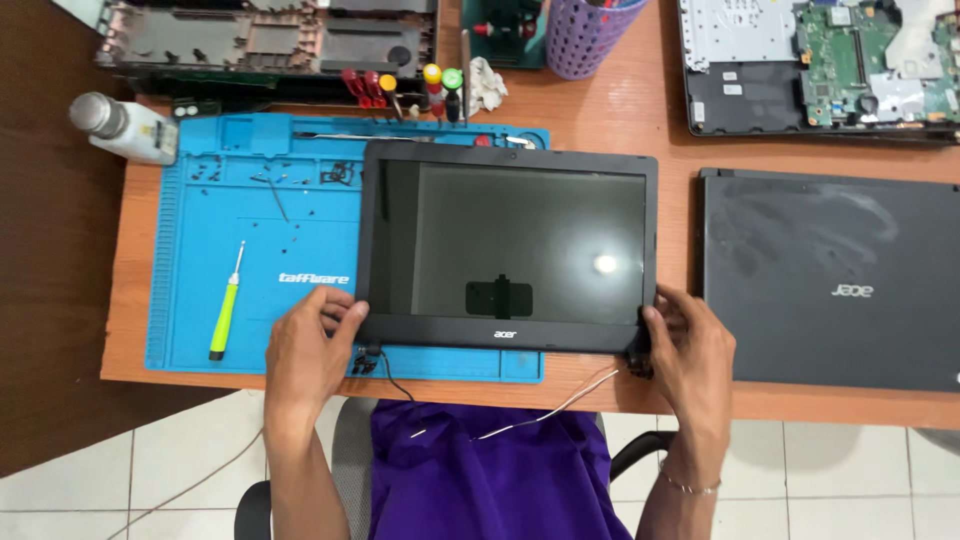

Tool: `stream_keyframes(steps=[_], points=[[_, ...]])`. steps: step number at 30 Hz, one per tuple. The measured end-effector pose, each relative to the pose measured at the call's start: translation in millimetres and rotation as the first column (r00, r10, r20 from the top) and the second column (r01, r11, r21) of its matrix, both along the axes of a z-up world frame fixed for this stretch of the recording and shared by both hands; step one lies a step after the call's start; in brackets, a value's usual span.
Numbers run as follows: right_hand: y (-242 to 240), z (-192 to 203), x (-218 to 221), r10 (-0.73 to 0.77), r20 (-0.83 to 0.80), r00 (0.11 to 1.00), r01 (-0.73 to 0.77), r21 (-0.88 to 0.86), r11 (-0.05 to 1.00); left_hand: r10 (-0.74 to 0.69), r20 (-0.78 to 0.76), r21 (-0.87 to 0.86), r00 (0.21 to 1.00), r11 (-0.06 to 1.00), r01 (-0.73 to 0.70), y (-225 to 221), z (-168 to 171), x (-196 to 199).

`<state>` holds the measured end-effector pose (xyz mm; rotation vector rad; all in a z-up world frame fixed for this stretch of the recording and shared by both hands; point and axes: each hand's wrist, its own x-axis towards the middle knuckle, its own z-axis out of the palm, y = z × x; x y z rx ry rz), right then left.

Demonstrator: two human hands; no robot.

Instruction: The person aligns a laptop screen inside its plastic bezel, presses the edges to snap them together, and then positions the screen assembly onto the laptop base while handling internal cables.

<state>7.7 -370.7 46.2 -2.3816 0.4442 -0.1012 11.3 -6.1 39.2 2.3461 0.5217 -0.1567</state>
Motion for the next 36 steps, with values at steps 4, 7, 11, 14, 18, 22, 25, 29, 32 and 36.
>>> stream_keyframes(steps=[4,7,11,14,18,22,25,29,32,36], points=[[0.5,2.0,-8.1,-0.015,-0.025,1.0,0.016,0.017,1.0,-0.005,0.029,-0.016,1.0,1.0,0.006,2.0,-7.5,-7.0],[1.4,-2.2,-10.3,-0.033,-0.008,0.999,0.033,0.021,0.999,0.006,0.083,-0.029,0.997,1.0,-0.004,0.0,-14.0,-8.4],[5.3,-0.7,-11.8,-0.056,0.018,0.998,0.055,0.045,0.997,0.002,0.105,0.02,0.994,1.0,-0.004,-0.6,-11.9,-10.5],[6.3,4.3,-16.4,-0.075,-0.083,0.994,0.079,0.052,0.996,0.047,0.031,-0.023,0.998,0.999,-0.046,0.1,-7.4,-10.9],[3.5,9.7,-21.0,-0.092,-0.187,0.978,0.111,0.092,0.989,0.079,-0.091,-0.086,0.993,0.993,-0.087,5.3,-8.1,-11.5],[2.5,2.6,-22.0,-0.109,-0.227,0.968,0.143,0.142,0.979,0.039,-0.194,-0.207,0.98,0.975,-0.079,14.2,-30.0,-16.1],[-4.8,-3.9,-24.5,-0.089,-0.171,0.981,0.131,0.255,0.958,0.046,0.03,-0.49,0.998,0.871,-0.025,23.4,-49.1,-19.3],[-8.9,-15.1,-25.1,-0.104,-0.143,0.984,0.144,0.304,0.942,0.102,-0.107,-0.48,0.989,0.866,-0.142,25.9,-59.9,-21.8],[-10.3,-18.8,-25.5,-0.108,-0.109,0.988,0.138,0.324,0.936,0.112,-0.112,-0.457,0.987,0.877,-0.151,23.9,-57.3,-22.1],[-10.4,-18.9,-25.5,-0.114,-0.135,0.984,0.149,0.289,0.945,0.067,-0.112,-0.443,0.991,0.89,-0.11,24.7,-54.1,-20.2]])
